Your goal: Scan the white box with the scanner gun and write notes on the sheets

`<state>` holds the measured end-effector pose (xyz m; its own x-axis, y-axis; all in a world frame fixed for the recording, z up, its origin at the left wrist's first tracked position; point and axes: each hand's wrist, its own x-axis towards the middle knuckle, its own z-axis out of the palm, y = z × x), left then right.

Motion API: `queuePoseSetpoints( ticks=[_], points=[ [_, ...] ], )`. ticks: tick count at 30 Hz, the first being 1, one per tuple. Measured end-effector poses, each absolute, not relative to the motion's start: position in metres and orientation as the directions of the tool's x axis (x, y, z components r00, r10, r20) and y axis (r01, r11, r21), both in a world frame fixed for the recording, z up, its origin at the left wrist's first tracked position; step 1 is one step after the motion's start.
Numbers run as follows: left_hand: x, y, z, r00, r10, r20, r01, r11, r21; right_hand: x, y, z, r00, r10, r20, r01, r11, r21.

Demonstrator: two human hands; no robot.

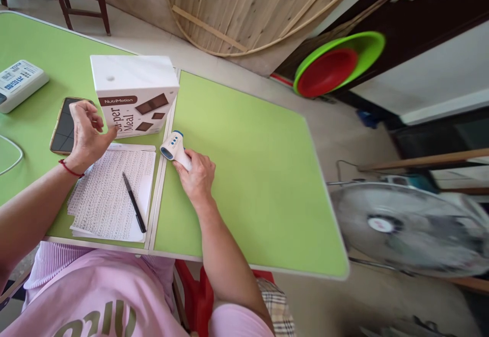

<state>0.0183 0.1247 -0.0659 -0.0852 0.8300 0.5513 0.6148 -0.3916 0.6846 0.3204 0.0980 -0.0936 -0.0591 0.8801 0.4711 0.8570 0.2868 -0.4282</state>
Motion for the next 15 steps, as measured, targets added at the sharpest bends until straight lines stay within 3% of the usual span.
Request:
queuePoseSetpoints(
  ticks=[3, 8, 12, 15],
  points=[
    [0.03, 0.112, -0.049, -0.168, 0.718, 0.676, 0.713, -0.385, 0.586, 0.321, 0.098, -0.094, -0.052, 0.89, 0.452, 0.852, 0.276, -0.445],
    [0.041, 0.099, -0.036, 0.2, 0.716, 0.669, 0.588, -0.634, 0.502, 0.318, 0.095, -0.086, -0.069, 0.851, 0.521, 0.875, 0.302, -0.378],
    [0.041, 0.098, -0.038, 0.495, 0.716, 0.493, 0.534, -0.698, 0.477, 0.299, 0.079, -0.074, -0.224, 0.742, 0.632, 0.718, 0.564, -0.408],
    [0.04, 0.098, -0.041, 0.605, 0.731, 0.316, 0.61, -0.68, 0.406, 0.277, 0.058, -0.069, -0.503, 0.686, 0.526, 0.517, 0.726, -0.453]
  ],
)
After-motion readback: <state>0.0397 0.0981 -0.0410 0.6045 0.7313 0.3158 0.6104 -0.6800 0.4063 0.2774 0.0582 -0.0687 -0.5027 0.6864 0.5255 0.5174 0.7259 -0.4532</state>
